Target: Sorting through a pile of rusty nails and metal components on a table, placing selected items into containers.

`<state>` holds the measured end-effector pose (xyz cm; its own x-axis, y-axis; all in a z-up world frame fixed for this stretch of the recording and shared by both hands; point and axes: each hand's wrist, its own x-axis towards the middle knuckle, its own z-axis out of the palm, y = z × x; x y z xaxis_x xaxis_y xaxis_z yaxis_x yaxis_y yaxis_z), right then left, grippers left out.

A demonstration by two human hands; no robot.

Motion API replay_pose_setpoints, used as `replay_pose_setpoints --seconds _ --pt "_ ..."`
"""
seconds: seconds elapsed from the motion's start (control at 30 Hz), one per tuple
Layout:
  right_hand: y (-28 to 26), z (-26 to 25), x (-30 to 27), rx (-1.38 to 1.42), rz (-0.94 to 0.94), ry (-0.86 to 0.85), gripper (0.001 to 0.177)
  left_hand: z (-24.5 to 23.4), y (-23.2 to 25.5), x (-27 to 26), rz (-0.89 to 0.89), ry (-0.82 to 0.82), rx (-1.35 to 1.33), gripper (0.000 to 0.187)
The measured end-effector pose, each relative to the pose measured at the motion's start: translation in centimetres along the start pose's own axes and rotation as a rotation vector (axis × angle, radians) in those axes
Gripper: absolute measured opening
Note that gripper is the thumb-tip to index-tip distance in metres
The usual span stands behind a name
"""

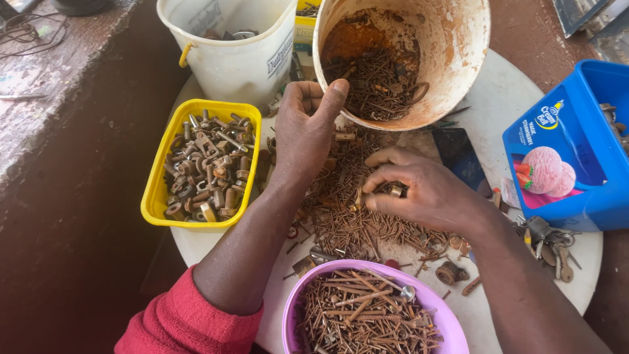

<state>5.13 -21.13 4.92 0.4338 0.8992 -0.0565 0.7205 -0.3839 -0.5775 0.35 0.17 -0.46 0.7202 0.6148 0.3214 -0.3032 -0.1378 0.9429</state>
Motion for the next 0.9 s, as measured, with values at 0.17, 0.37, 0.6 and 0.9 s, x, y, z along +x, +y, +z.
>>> replay_pose_setpoints --seconds 0.17,0.37,0.6,0.9 --pt "2.0 0.7 0.6 -0.009 -0.018 0.136 0.016 -0.2 0.1 -0.1 -0.004 0.008 0.014 0.050" --pt "0.7 -0.1 0.0 -0.011 -0.059 0.135 0.013 -0.1 0.0 0.2 -0.008 0.002 0.021 0.053" --pt "0.2 0.5 0.0 -0.186 -0.085 0.025 0.020 -0.3 -0.1 0.3 -0.015 0.000 0.036 0.053" --pt "-1.4 -0.1 -0.3 0.062 -0.245 0.239 0.018 0.3 0.3 0.2 -0.059 0.063 0.036 0.053"
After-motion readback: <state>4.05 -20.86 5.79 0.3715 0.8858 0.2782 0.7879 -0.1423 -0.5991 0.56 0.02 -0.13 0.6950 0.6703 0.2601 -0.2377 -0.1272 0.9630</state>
